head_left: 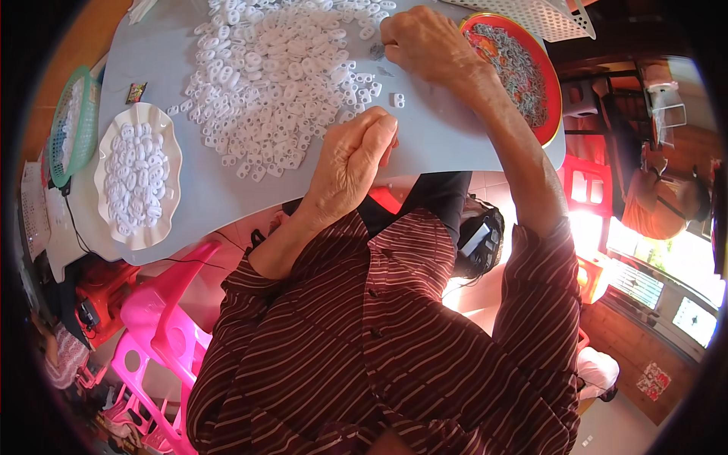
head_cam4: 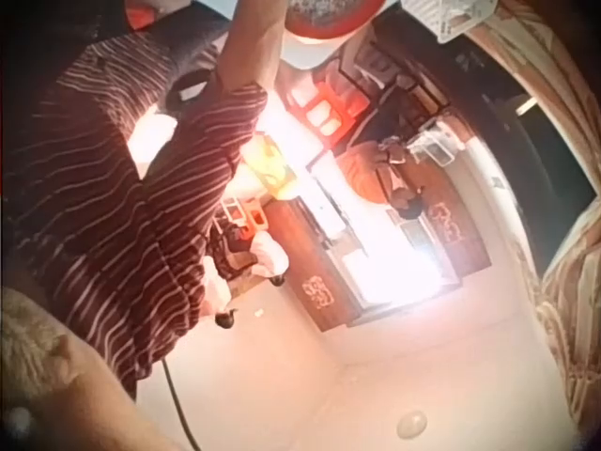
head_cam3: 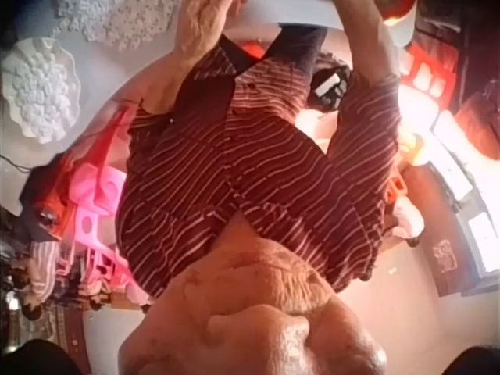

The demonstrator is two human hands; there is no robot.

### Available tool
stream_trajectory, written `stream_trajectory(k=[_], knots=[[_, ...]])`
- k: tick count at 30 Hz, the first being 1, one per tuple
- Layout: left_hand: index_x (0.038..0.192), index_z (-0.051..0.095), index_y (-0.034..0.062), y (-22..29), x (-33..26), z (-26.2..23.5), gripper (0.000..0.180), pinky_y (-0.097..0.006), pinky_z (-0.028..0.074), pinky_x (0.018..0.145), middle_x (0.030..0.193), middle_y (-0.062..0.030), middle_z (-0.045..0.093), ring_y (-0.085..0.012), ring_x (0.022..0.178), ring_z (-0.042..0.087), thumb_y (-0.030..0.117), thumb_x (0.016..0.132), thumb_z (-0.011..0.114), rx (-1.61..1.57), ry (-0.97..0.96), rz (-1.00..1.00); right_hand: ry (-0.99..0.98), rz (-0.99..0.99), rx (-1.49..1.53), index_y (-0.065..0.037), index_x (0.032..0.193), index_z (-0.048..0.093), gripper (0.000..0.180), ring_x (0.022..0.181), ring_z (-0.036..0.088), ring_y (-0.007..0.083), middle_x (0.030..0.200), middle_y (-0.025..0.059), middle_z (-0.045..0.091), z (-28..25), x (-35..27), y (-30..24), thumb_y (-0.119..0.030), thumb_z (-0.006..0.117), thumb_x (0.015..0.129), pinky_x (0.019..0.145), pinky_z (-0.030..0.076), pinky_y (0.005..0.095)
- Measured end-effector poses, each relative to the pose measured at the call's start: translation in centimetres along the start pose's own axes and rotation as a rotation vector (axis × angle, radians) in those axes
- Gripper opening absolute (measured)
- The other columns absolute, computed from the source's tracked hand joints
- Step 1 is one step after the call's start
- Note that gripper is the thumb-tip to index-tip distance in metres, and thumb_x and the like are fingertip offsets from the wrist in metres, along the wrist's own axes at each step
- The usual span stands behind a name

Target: Inserting small metal pins into white plastic components by hand at a table.

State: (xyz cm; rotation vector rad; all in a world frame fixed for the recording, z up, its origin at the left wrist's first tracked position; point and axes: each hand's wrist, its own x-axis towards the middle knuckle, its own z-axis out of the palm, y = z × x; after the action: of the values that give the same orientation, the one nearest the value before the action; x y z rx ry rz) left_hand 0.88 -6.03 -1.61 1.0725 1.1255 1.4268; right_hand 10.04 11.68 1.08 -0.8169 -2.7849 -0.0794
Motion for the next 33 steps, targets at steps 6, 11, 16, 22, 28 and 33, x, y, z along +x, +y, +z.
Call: stream_trajectory(k=[6,11,16,22,28,33], knots=[[0.076,0.05,0.0019,-0.4,-0.1,-0.2,0.03,-0.022,0.034,0.053,0.063,0.0014,0.044,-0.0055,0.057,0.038,0.023,0.096,0.045,0.054,-0.014,0.009,-0.041,0.208,0.267,0.001,0.077,0.064,0.012,0.068,0.063,0.0313,0.071,0.0176,0.063,-3.1,0.8,-0.6,-0.009,0.059,0.073,0.066,0.05,0.0373],[0.076,0.05,0.0016,0.1,0.1,0.2,0.029,-0.023,0.034,0.053,0.062,0.001,0.044,-0.0058,0.056,0.038,0.022,0.096,0.045,0.113,-0.043,0.022,0.051,0.094,0.631,-0.001,0.08,0.067,0.015,0.068,0.064,0.0316,0.074,0.0183,0.065,-1.9,-1.2,0.4,-0.007,0.061,0.068,0.066,0.052,0.0376],[0.073,0.05,0.0008,1.0,0.2,0.5,0.032,-0.025,0.033,0.052,0.058,-0.0003,0.043,-0.0073,0.055,0.039,0.025,0.094,0.043,0.219,-0.006,-0.016,0.069,0.13,0.551,-0.001,0.079,0.067,0.013,0.063,0.063,0.0298,0.069,0.0163,0.064,-2.6,-4.9,-1.4,-0.006,0.062,0.068,0.063,0.051,0.0354],[0.072,0.051,0.0013,-0.1,0.4,0.4,0.034,-0.026,0.032,0.052,0.058,-0.0002,0.044,-0.0081,0.056,0.038,0.026,0.093,0.044,0.238,-0.004,0.011,0.321,0.189,0.577,-0.001,0.083,0.062,0.01,0.063,0.064,0.0187,0.067,0.0097,0.062,-3.7,-8.4,-1.8,-0.003,0.062,0.073,0.062,0.051,0.0296],[0.073,0.049,0.001,0.0,0.5,0.5,0.034,-0.026,0.039,0.061,0.062,-0.0016,0.046,-0.0108,0.061,0.044,0.025,0.095,0.042,0.265,-0.033,0.149,0.306,0.317,0.328,-0.002,0.08,0.065,0.013,0.068,0.062,0.0316,0.073,0.016,0.063,-5.4,-8.7,6.4,-0.008,0.059,0.071,0.067,0.05,0.0395],[0.073,0.049,0.0008,0.0,0.4,0.7,0.033,-0.027,0.04,0.062,0.06,-0.0019,0.045,-0.0115,0.061,0.044,0.025,0.095,0.043,0.307,-0.018,0.12,0.104,0.368,0.327,-0.003,0.076,0.066,0.011,0.066,0.061,0.0319,0.069,0.0165,0.062,-5.1,-7.3,7.5,-0.011,0.06,0.071,0.062,0.048,0.0415]])
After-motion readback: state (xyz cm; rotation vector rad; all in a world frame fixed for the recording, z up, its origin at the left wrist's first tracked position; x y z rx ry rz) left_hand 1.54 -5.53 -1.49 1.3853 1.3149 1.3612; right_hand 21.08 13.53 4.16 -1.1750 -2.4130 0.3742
